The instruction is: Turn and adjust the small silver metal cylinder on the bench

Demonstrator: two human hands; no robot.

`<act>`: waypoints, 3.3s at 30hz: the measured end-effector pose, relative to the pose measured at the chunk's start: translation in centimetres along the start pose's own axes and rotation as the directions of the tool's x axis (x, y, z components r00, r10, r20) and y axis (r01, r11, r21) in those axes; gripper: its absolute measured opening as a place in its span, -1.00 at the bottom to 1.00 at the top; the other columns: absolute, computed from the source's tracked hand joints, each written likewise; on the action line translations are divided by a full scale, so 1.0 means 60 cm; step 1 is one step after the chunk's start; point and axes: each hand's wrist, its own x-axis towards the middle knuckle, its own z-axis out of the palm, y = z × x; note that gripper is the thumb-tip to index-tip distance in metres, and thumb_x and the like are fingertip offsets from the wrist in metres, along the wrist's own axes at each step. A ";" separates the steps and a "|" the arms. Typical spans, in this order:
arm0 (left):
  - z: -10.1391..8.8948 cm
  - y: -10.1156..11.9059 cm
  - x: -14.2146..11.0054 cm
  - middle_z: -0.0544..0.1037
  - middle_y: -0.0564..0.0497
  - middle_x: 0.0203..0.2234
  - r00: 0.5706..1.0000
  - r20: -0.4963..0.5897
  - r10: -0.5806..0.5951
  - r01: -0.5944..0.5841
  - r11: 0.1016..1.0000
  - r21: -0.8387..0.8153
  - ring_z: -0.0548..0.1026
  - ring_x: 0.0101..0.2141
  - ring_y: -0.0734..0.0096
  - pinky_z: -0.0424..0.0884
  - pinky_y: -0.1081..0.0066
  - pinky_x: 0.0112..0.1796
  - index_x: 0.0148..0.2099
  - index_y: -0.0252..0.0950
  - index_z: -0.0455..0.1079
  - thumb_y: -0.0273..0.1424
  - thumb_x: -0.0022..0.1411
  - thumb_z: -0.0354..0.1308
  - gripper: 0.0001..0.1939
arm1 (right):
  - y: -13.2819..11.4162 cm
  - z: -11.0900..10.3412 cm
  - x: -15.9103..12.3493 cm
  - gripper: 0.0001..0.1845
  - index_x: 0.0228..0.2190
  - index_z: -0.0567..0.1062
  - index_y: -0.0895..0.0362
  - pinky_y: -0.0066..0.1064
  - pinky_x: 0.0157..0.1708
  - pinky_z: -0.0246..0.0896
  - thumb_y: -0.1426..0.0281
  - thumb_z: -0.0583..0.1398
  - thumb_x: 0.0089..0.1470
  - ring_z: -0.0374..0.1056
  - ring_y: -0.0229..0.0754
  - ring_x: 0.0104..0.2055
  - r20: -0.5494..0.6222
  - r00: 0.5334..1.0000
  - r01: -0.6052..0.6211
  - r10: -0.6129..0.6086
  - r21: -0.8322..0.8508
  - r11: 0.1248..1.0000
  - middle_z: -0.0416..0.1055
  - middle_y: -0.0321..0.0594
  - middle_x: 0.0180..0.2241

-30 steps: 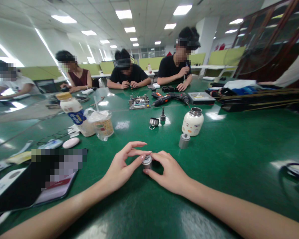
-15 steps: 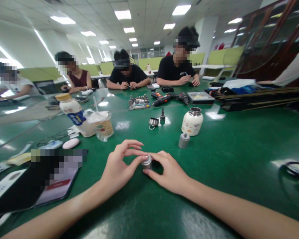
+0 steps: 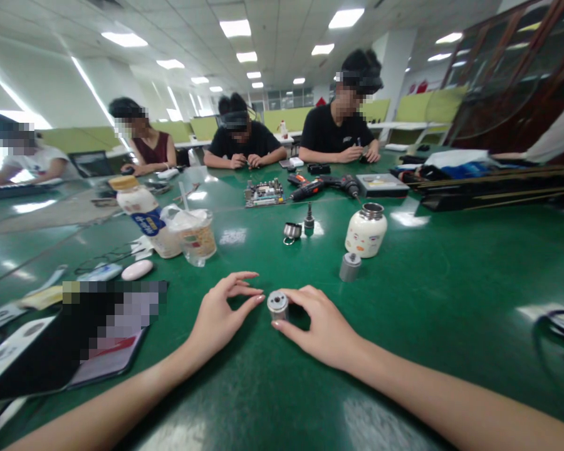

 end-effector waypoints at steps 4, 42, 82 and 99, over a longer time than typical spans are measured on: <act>-0.004 0.009 -0.004 0.64 0.03 -0.32 0.995 -0.085 -0.047 0.053 0.996 0.069 0.51 -0.16 0.22 0.33 0.19 -0.08 -0.21 -0.16 0.51 -0.24 0.24 0.18 -0.84 | 0.000 0.000 0.000 -0.60 0.00 0.44 0.01 -0.19 -0.02 0.27 0.31 0.27 0.09 0.36 -0.07 -0.08 0.001 1.000 0.002 -0.002 0.006 1.000 0.48 -0.18 -0.10; -0.009 0.056 0.013 0.63 0.07 -0.19 0.982 -0.101 0.159 -0.160 0.987 0.003 0.33 0.05 0.15 0.24 0.09 0.07 -0.30 -0.09 0.59 -0.35 0.11 0.34 -0.94 | 0.004 0.003 -0.001 -0.62 -0.02 0.45 0.02 -0.23 -0.09 0.27 0.31 0.28 0.09 0.36 -0.09 -0.13 -0.023 0.999 0.033 -0.033 -0.002 0.999 0.48 -0.20 -0.16; 0.007 0.041 0.014 0.59 0.05 -0.14 0.976 0.162 0.147 -0.108 0.968 -0.224 0.33 0.00 0.23 0.23 0.15 0.08 -0.18 -0.09 0.58 -0.34 0.21 0.24 -0.87 | 0.006 0.004 0.000 -0.63 -0.03 0.46 0.01 -0.22 -0.12 0.28 0.28 0.28 0.10 0.36 -0.09 -0.16 -0.022 0.999 0.027 -0.026 0.019 0.999 0.47 -0.19 -0.20; 0.027 0.049 -0.006 0.64 -0.01 -0.31 1.000 0.007 0.013 -0.010 0.946 -0.324 0.50 -0.17 0.25 0.36 0.25 -0.07 -0.27 -0.20 0.60 -0.31 0.15 0.26 -0.88 | 0.000 0.011 0.002 -0.63 -0.05 0.44 0.09 -0.28 -0.12 0.28 0.22 0.25 0.12 0.36 -0.10 -0.16 -0.058 0.996 0.053 -0.060 -0.120 0.991 0.48 -0.18 -0.20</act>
